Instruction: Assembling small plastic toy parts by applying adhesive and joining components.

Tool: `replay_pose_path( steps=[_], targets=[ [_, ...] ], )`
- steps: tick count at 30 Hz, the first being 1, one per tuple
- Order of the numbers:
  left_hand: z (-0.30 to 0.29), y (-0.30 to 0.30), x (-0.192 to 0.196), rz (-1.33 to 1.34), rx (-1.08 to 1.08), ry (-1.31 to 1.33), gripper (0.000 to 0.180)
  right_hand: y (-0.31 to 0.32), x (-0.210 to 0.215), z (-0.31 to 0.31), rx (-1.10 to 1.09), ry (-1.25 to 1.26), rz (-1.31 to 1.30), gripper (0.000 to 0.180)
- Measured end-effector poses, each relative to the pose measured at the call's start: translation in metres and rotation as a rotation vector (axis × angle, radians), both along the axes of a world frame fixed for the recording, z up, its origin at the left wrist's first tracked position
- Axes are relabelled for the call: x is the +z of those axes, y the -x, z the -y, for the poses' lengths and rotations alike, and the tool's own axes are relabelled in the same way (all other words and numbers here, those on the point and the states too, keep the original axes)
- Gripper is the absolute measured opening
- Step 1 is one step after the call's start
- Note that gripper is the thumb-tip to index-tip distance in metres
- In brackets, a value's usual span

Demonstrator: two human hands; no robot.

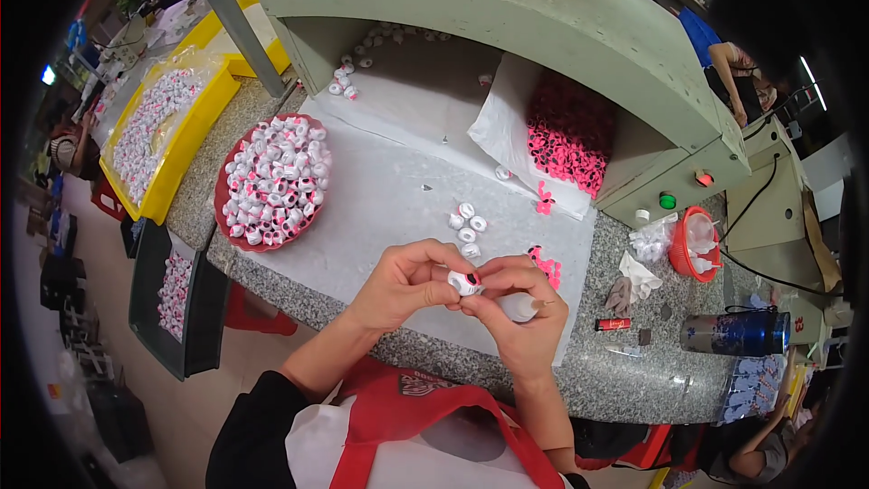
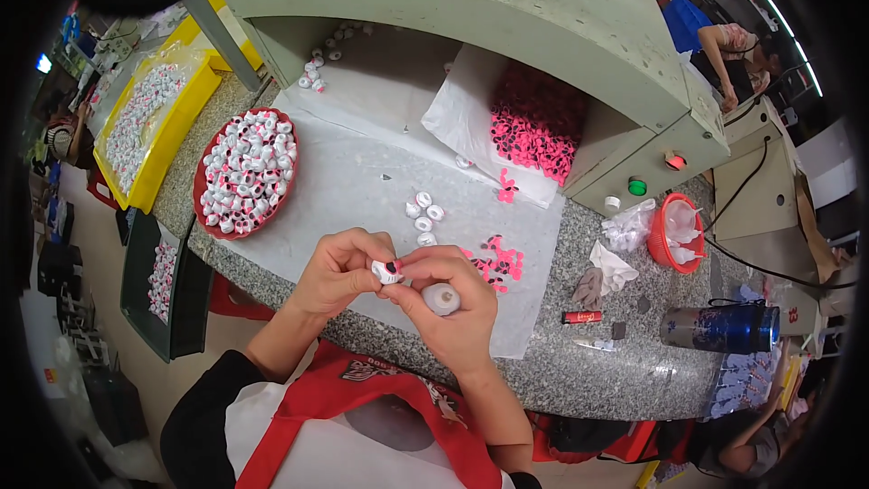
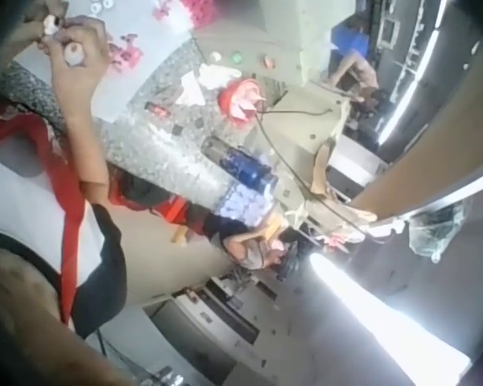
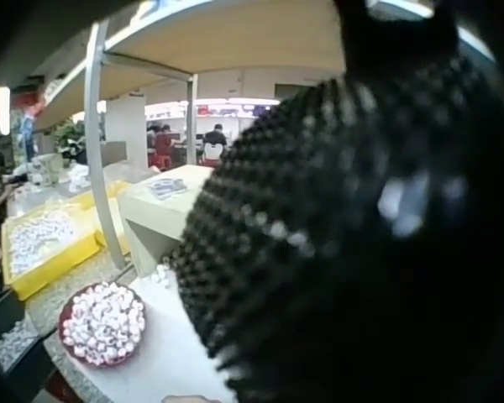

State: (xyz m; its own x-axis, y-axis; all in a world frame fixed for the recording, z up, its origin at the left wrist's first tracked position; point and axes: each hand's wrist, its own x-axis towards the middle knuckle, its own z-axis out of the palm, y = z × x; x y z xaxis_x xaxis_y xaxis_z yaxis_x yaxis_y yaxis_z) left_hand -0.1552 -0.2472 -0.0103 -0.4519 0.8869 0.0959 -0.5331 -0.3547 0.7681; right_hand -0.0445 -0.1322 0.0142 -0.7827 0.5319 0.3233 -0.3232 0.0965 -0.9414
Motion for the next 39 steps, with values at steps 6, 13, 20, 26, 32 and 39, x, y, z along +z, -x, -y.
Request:
replay_pose_path(
  steps=[6, 13, 20, 26, 32, 39],
  targets=[
    [-0.001, -0.005, 0.005, -0.101, 0.088, -0.007, 0.020, -0.002, 0.012, -0.002, 0.048, 0.156, 0.132, 0.013],
    [0.019, 0.027, -0.004, -0.558, 0.510, 0.213, 0.021, 0.008, -0.006, -0.010, 0.099, 0.431, 0.294, 0.008],
    [0.122, 0.170, -0.019, -1.505, 1.086, 1.514, 0.025, -0.009, -0.024, -0.047, -0.168, 0.443, 0.290, 0.009],
    [-0.014, 0.097, -0.045, -1.401, 0.796, 0.697, 0.028, -0.012, -0.026, -0.040, -0.187, 0.381, 0.292, 0.010],
    [-0.078, 0.068, -0.073, -1.691, 0.258, 0.795, 0.027, -0.043, -0.014, -0.037, -0.284, 0.299, 0.337, 0.022],
    [-0.043, 0.043, -0.009, 0.333, -0.123, 0.223, 0.038, -0.033, -0.008, -0.034, -0.247, 0.225, 0.172, 0.038]
  ],
)
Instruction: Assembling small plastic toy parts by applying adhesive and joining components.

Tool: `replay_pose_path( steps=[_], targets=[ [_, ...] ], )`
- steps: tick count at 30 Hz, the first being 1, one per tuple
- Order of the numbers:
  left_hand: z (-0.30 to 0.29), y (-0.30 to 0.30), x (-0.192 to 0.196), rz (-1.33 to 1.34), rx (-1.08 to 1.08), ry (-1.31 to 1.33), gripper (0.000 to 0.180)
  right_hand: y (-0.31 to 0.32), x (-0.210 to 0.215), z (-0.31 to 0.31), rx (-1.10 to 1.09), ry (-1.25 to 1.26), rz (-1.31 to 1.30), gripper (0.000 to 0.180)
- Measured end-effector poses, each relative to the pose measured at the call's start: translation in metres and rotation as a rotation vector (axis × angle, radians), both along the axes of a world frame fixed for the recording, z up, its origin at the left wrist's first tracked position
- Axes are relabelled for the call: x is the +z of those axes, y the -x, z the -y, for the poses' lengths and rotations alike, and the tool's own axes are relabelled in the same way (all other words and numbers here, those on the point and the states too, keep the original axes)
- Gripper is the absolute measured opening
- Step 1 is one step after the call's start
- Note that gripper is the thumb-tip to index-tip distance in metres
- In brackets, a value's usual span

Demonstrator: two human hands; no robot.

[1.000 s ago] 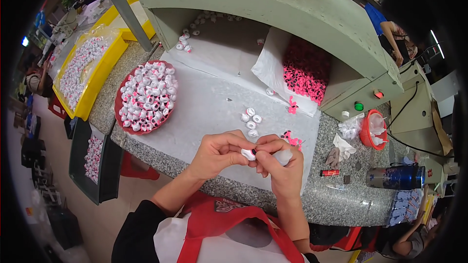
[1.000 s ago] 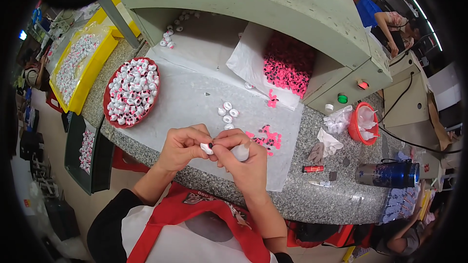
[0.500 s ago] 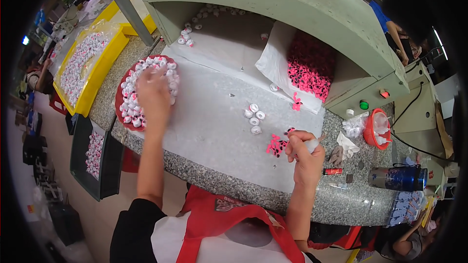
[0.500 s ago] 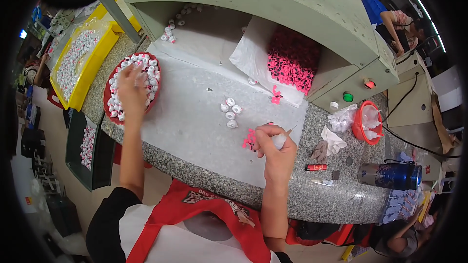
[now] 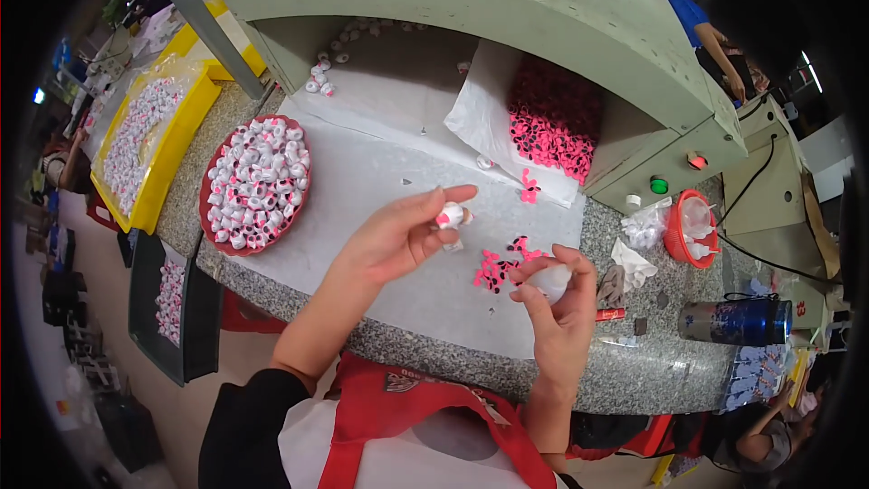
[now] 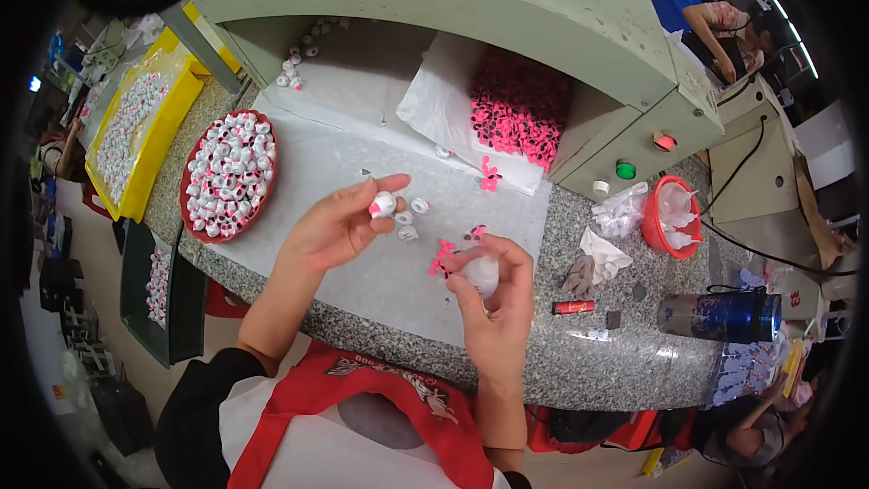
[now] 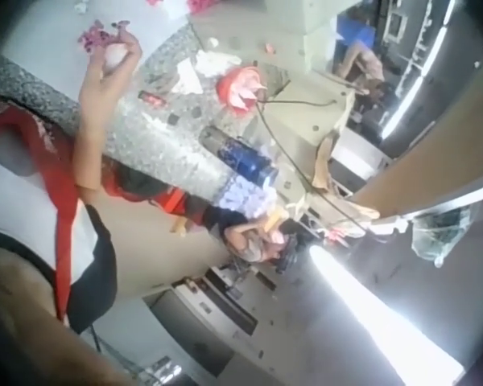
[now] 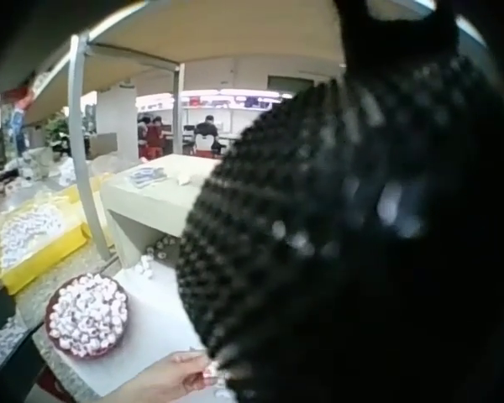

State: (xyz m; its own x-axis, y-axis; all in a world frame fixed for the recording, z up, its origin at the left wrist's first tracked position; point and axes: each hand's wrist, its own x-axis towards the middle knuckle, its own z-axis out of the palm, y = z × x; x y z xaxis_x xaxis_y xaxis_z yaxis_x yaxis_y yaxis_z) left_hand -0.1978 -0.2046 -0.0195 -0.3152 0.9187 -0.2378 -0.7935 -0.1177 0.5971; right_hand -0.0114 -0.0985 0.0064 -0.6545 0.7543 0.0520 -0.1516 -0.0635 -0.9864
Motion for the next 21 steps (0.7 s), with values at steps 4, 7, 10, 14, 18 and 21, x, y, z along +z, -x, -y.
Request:
replay_pose_path(
  steps=[4, 7, 10, 14, 18, 21],
  targets=[
    [0.006, -0.032, 0.024, 0.024, 0.110, -0.016, 0.040, 0.005, 0.023, 0.007, -0.033, 0.152, -0.014, 0.034],
    [0.005, -0.054, 0.029, -0.271, 0.269, -0.010, 0.039, -0.003, 0.025, 0.007, -0.123, 0.084, 0.002, 0.026],
    [0.005, -0.061, 0.022, -0.453, 0.368, -0.061, 0.035, 0.001, 0.027, 0.020, -0.291, -0.185, -0.038, 0.022],
    [0.009, -0.061, 0.015, -0.697, 0.421, -0.122, 0.035, -0.009, 0.023, 0.022, -0.127, -0.682, -0.072, 0.026],
    [0.011, -0.063, 0.017, -0.779, 0.431, -0.084, 0.034, -0.005, 0.026, 0.022, -0.095, -0.820, -0.085, 0.025],
    [0.011, -0.068, 0.023, -0.663, 0.443, -0.070, 0.034, -0.003, 0.023, 0.022, -0.100, -0.831, -0.112, 0.025]
  ],
)
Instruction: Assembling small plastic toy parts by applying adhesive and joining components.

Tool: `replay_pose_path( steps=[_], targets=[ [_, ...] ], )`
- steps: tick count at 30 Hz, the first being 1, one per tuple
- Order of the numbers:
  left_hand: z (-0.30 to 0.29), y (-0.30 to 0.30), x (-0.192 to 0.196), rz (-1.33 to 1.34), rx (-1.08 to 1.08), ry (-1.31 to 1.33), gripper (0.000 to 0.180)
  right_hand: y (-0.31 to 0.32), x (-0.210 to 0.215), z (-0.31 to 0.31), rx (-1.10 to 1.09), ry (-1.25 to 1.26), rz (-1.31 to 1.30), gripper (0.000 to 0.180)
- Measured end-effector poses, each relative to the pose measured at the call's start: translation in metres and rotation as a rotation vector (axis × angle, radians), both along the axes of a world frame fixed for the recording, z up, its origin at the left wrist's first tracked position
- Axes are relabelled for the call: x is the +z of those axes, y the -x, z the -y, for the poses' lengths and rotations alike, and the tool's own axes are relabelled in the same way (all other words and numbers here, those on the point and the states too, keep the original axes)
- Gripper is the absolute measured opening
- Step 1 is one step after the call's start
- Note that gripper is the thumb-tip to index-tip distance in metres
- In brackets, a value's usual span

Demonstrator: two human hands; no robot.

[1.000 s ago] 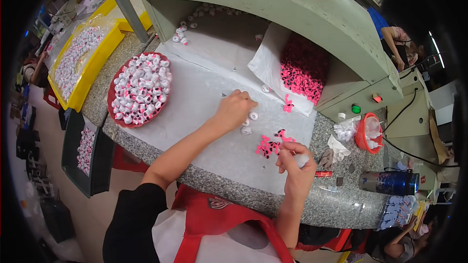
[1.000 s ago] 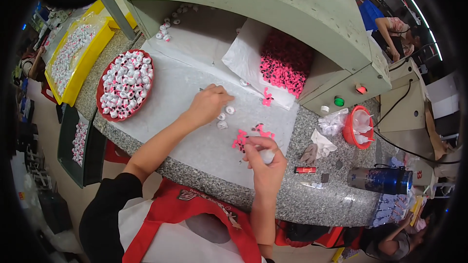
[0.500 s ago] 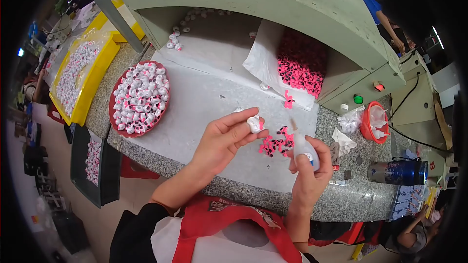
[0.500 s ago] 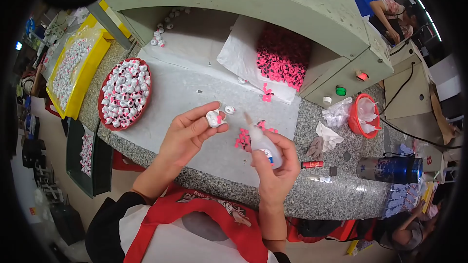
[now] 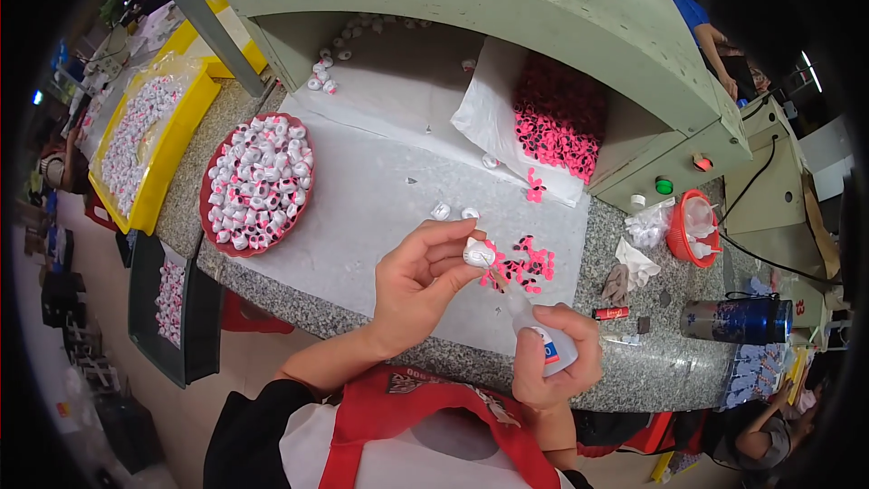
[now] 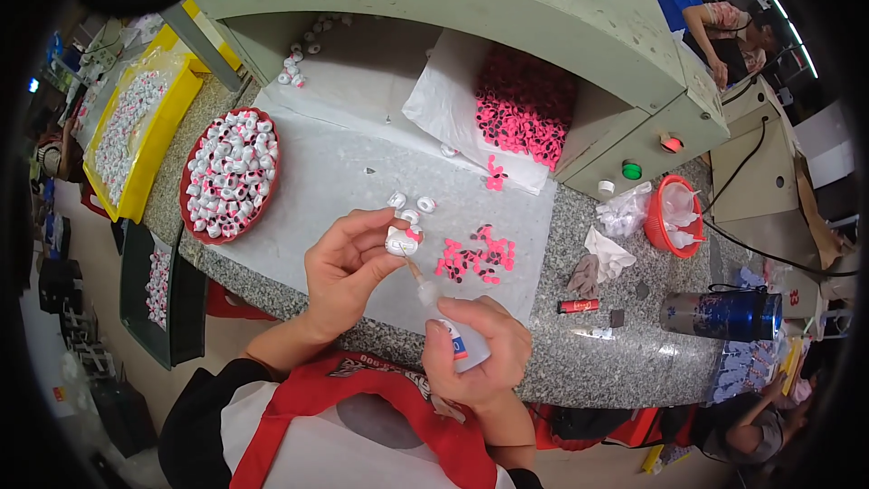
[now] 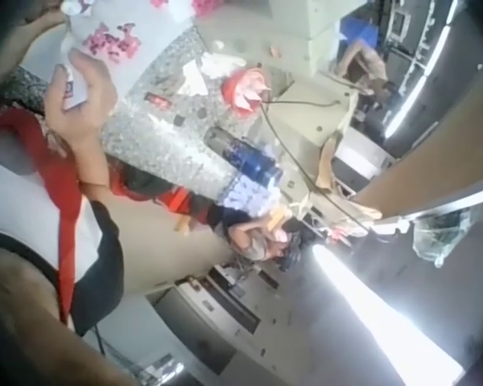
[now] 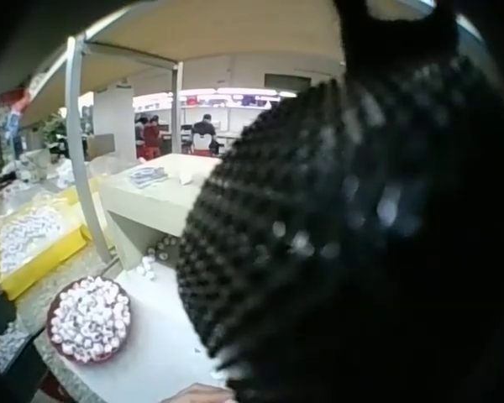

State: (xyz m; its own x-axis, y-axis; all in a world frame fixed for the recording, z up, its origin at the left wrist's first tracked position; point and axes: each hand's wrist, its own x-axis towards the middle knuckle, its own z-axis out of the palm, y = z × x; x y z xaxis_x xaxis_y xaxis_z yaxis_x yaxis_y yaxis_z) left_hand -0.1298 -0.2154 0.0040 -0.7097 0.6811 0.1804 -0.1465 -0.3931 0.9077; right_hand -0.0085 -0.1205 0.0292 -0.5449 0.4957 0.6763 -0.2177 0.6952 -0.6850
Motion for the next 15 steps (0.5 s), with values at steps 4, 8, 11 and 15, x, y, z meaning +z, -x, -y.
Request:
replay_pose_path(
  steps=[4, 8, 11, 15],
  targets=[
    [0.000, 0.000, -0.003, 0.003, 0.002, -0.016, 0.034, 0.000, -0.001, -0.001, 0.001, -0.006, 0.012, 0.025],
    [0.000, 0.002, -0.004, -0.129, 0.014, -0.007, 0.033, 0.002, 0.001, -0.002, 0.019, -0.028, 0.004, 0.026],
    [0.001, 0.003, -0.001, -0.144, 0.012, 0.002, 0.031, 0.002, 0.003, 0.000, 0.040, -0.027, 0.035, 0.026],
    [0.003, 0.006, -0.002, -0.203, 0.036, 0.021, 0.030, 0.000, 0.013, -0.003, 0.067, -0.060, 0.072, 0.025]
  ],
)
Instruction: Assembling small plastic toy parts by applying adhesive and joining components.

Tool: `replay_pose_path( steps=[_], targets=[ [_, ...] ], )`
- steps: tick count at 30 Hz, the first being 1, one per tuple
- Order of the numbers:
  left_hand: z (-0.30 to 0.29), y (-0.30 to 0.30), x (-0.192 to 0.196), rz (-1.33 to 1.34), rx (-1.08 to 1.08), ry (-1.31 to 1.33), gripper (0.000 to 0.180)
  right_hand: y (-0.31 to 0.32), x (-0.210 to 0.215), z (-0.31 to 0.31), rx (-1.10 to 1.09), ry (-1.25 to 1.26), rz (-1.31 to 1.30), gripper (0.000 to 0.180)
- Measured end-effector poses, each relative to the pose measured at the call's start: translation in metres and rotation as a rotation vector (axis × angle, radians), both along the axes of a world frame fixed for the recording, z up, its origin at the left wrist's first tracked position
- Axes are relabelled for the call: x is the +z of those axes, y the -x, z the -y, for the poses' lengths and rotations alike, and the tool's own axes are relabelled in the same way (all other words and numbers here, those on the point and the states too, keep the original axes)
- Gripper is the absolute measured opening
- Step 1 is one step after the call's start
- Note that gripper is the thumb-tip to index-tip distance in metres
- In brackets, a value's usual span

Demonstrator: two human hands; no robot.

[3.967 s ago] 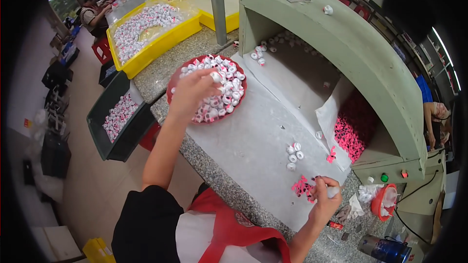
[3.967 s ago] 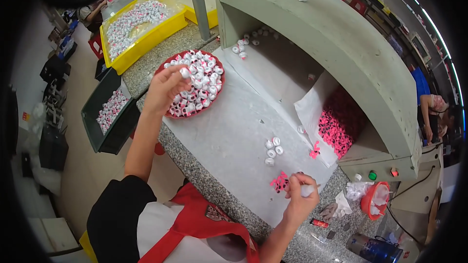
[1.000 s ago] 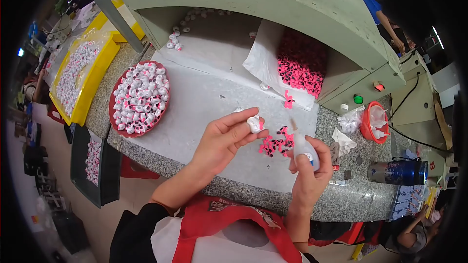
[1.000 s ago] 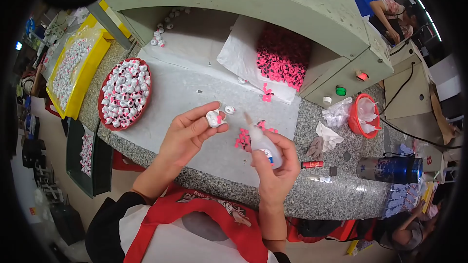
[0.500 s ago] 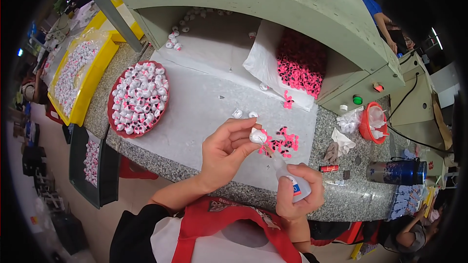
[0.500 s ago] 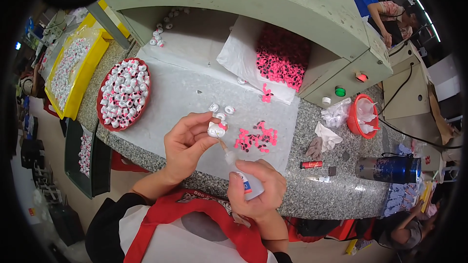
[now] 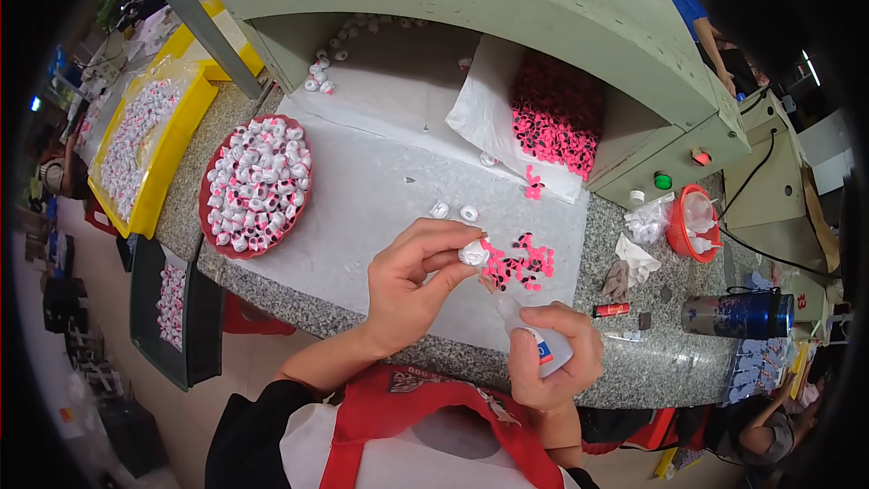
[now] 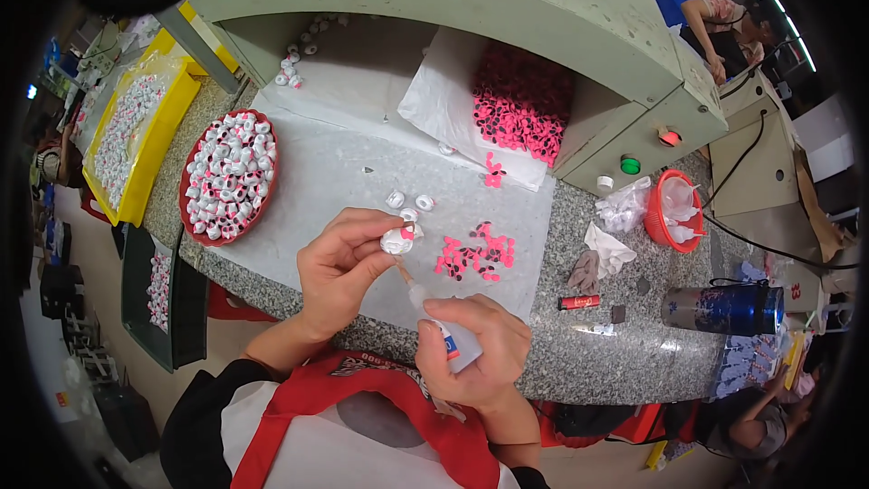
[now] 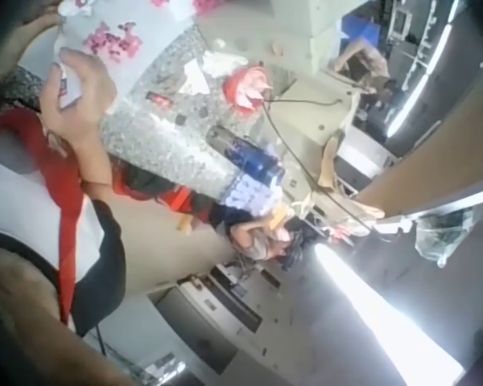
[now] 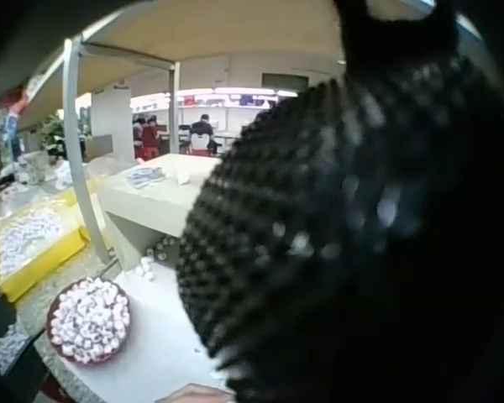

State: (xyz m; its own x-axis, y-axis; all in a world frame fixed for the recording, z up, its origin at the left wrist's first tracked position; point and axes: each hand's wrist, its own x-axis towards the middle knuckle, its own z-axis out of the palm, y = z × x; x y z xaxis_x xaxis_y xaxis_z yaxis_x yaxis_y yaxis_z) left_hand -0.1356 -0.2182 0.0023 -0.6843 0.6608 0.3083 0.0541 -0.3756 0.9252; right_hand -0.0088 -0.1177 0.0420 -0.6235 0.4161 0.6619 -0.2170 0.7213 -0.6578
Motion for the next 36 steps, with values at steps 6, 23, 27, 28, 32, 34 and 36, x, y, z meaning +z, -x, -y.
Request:
replay_pose_path(
  steps=[6, 23, 27, 28, 32, 34, 36],
  targets=[
    [-0.001, 0.000, 0.002, 0.137, -0.050, -0.014, 0.029, -0.007, -0.001, 0.007, -0.120, 0.184, 0.078, 0.016],
    [0.003, 0.007, 0.002, 0.456, -0.197, 0.025, 0.036, -0.005, -0.002, -0.002, -0.010, 0.029, -0.022, 0.025],
    [0.005, 0.009, 0.001, 0.455, -0.201, 0.020, 0.037, -0.005, -0.002, -0.004, -0.026, 0.016, -0.034, 0.025],
    [0.005, 0.009, 0.001, 0.455, -0.202, 0.020, 0.037, -0.004, -0.002, -0.004, -0.033, 0.020, -0.033, 0.024],
    [0.004, 0.010, 0.001, 0.429, -0.211, -0.029, 0.032, -0.006, 0.004, -0.003, -0.020, 0.033, 0.027, 0.022],
    [0.004, 0.009, 0.001, 0.421, -0.206, -0.026, 0.032, -0.009, 0.006, 0.002, -0.058, 0.090, 0.079, 0.017],
    [0.004, 0.009, 0.000, 0.443, -0.199, -0.013, 0.032, -0.008, 0.006, 0.005, -0.096, 0.146, 0.131, 0.015]
  ],
)
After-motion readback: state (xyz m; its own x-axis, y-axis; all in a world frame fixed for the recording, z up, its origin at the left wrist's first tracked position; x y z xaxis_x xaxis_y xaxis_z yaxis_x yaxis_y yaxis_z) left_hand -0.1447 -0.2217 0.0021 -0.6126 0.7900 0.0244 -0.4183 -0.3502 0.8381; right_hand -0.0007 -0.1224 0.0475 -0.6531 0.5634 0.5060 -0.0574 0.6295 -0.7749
